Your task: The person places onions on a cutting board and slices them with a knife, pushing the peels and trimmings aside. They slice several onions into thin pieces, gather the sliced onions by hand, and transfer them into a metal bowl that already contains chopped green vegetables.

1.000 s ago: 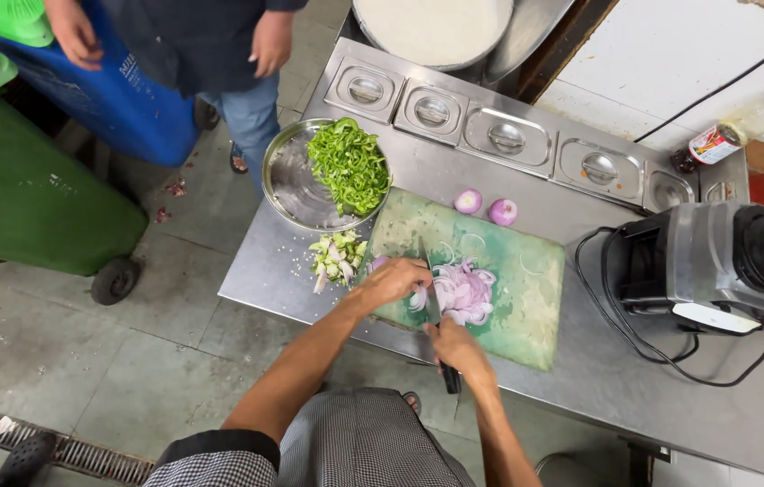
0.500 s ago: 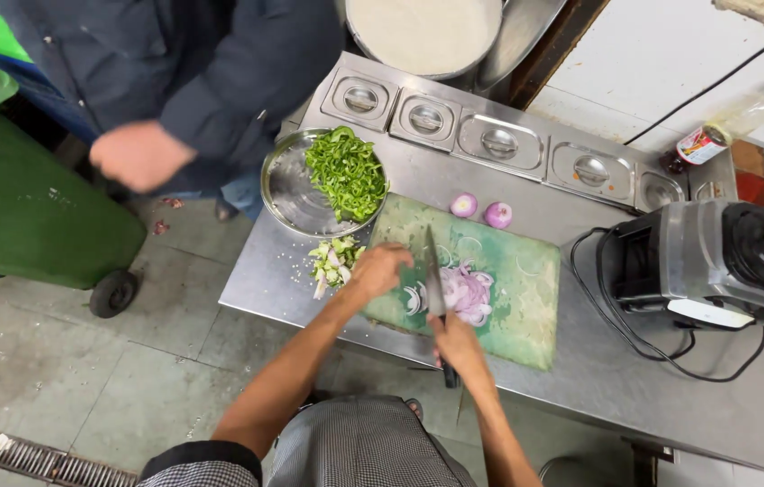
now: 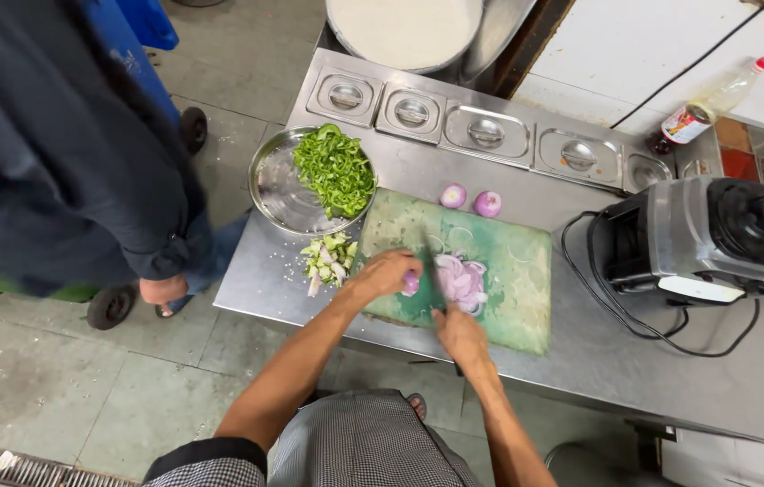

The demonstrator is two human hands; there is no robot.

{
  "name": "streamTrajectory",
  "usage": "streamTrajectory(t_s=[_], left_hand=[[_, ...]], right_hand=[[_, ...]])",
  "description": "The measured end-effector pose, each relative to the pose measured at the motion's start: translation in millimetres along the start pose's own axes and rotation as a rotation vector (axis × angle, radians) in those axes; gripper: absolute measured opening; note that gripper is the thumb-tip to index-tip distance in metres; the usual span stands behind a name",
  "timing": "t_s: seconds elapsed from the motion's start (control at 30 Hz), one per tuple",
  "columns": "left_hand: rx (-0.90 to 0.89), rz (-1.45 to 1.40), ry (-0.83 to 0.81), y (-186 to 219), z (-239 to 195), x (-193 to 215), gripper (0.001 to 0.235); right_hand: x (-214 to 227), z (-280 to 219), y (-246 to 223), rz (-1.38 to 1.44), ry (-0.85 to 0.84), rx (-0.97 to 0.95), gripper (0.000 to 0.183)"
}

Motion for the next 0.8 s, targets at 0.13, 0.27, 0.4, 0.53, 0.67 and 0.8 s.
streamTrajectory(t_s=[0.13,0.27,0.4,0.53,0.67,0.8], left_hand=[[0.08,0.076,-0.147,9,19,-2,0.016],[0.031,0.062,-0.097,6,22,-2,0.018],[0.035,0.016,-0.078,-1,20,-4,0.018],[-0.03,0.041,-0.019,11,13,7,0.025],[0.04,-0.018,-0.026,-4,14,-1,0.022],[0.005,-0.039,0.003,4,9,3,0.021]], right_hand=[[3,-4,-12,-0.008,-0.126,0.042,0.043],[18,-8,-20,0.078,-0.239,-0.035,0.044],[-39,43,9,-0.013,-0.028,0.098,0.046],[7,14,-29,0.029,-0.204,-0.024,0.052],[-26,38,-5,0.042,-0.295,-0.062,0.051],[-27,44,-4,-0.028,-0.155,0.046,0.052]])
Point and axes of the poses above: each hand's wrist, its own z-axis towards the middle knuckle, its own x-axis out of the back of the hand, y = z × x, the point moved 7 cm from there along z, towards the middle knuckle, and after that the axes turned 10 degrees about -y, right-handed, at the moved point
